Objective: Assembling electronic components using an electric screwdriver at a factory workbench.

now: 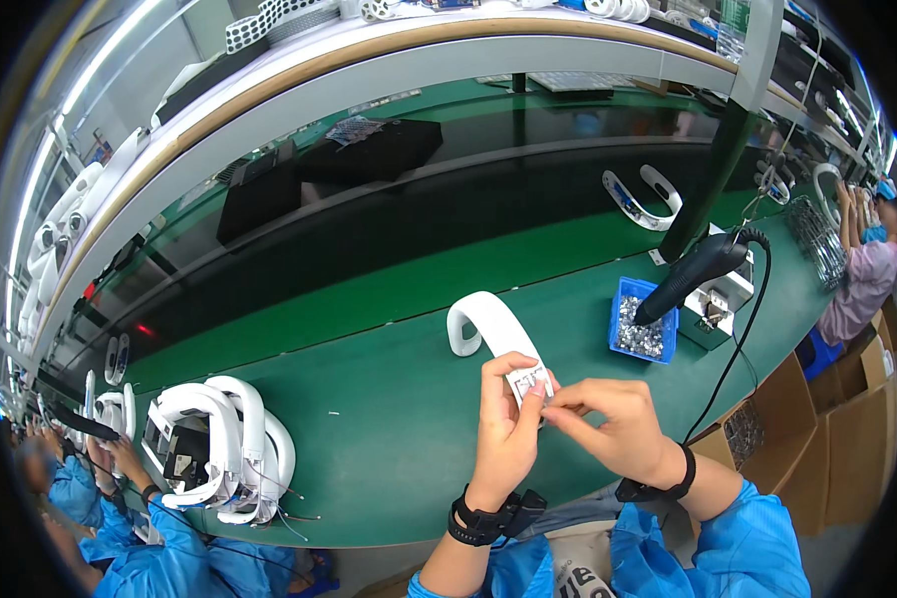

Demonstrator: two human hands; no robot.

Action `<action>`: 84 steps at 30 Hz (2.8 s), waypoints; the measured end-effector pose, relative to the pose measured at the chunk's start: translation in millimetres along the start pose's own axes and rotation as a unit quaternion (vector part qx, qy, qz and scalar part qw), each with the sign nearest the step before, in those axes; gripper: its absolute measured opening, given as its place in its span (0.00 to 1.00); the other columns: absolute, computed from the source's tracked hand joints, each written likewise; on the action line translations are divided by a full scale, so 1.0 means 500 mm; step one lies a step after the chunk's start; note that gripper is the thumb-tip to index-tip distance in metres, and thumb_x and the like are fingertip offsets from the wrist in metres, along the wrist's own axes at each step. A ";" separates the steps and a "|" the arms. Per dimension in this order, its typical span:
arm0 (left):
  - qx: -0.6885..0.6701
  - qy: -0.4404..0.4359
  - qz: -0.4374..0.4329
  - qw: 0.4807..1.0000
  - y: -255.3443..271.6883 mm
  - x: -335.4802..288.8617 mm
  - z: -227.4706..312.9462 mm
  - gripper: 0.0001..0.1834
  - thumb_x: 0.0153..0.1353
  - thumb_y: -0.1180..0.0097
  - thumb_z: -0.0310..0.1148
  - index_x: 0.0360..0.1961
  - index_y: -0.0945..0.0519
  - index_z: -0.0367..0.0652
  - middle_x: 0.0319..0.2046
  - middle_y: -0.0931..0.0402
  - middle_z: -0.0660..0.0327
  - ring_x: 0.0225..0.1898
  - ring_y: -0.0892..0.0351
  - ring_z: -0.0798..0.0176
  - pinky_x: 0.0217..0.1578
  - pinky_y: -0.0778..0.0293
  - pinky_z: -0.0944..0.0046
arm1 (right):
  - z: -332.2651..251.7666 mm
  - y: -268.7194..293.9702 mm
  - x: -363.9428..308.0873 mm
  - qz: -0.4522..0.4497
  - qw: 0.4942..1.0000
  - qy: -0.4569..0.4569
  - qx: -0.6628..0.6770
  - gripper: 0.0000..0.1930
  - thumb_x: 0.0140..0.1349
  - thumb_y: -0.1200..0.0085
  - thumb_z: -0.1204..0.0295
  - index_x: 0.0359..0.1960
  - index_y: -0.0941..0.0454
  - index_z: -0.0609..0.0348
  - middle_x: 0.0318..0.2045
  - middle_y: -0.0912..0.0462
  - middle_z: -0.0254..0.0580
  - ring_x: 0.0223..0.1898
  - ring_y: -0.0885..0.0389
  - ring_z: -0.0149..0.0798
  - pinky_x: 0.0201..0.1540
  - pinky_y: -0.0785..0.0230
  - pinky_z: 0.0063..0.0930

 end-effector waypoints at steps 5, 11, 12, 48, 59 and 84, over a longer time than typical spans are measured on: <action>-0.019 -0.001 -0.005 1.000 0.009 -0.005 0.001 0.19 0.76 0.55 0.21 0.65 0.37 0.45 0.48 0.24 0.55 0.48 0.24 0.68 0.50 0.27 0.65 | -0.010 0.005 0.015 -0.028 0.996 0.067 -0.060 0.12 0.59 0.33 0.83 0.45 0.15 0.63 0.33 0.13 0.47 0.33 0.13 0.46 0.35 0.21 0.34; -0.052 0.013 -0.027 0.998 0.026 -0.005 0.000 0.22 0.76 0.61 0.32 0.68 0.37 0.43 0.56 0.28 0.53 0.55 0.27 0.64 0.59 0.32 0.61 | 0.004 -0.007 0.030 -0.014 0.967 0.222 -0.129 0.15 0.51 0.34 0.87 0.41 0.16 0.64 0.35 0.16 0.42 0.39 0.19 0.46 0.41 0.23 0.34; -0.054 0.025 -0.027 0.998 0.026 -0.006 0.000 0.22 0.76 0.63 0.35 0.69 0.37 0.42 0.57 0.29 0.53 0.57 0.27 0.64 0.61 0.33 0.61 | 0.012 -0.009 0.032 -0.001 0.970 0.211 -0.123 0.15 0.51 0.34 0.87 0.41 0.16 0.63 0.36 0.16 0.41 0.40 0.19 0.46 0.41 0.23 0.33; 0.019 -0.001 -0.072 0.997 0.020 -0.005 0.007 0.44 0.65 0.61 0.12 0.82 0.51 0.42 0.62 0.31 0.55 0.62 0.28 0.62 0.66 0.33 0.60 | -0.019 0.022 0.017 -0.059 0.929 0.222 -0.290 0.17 0.48 0.35 0.78 0.42 0.16 0.64 0.47 0.19 0.43 0.53 0.20 0.45 0.48 0.29 0.37; 0.052 0.004 -0.020 0.998 0.001 -0.007 -0.006 0.45 0.61 0.64 0.12 0.82 0.50 0.45 0.55 0.25 0.53 0.51 0.22 0.62 0.57 0.24 0.59 | 0.008 0.008 0.007 0.045 0.952 0.220 -0.210 0.20 0.46 0.34 0.81 0.46 0.15 0.63 0.46 0.19 0.46 0.50 0.19 0.51 0.49 0.22 0.42; 0.129 -0.024 -0.056 0.990 0.018 -0.008 -0.009 0.43 0.71 0.60 0.12 0.84 0.57 0.38 0.73 0.40 0.52 0.65 0.30 0.63 0.66 0.33 0.62 | 0.036 0.001 0.026 0.050 0.968 0.188 -0.156 0.15 0.49 0.31 0.81 0.41 0.15 0.61 0.43 0.21 0.42 0.49 0.21 0.50 0.47 0.24 0.42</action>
Point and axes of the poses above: each hand's wrist, its own x-axis towards the middle knuckle, its own y-axis out of the back of the hand, z = x × y, the point moved 2 cm from there along x, towards the middle knuckle
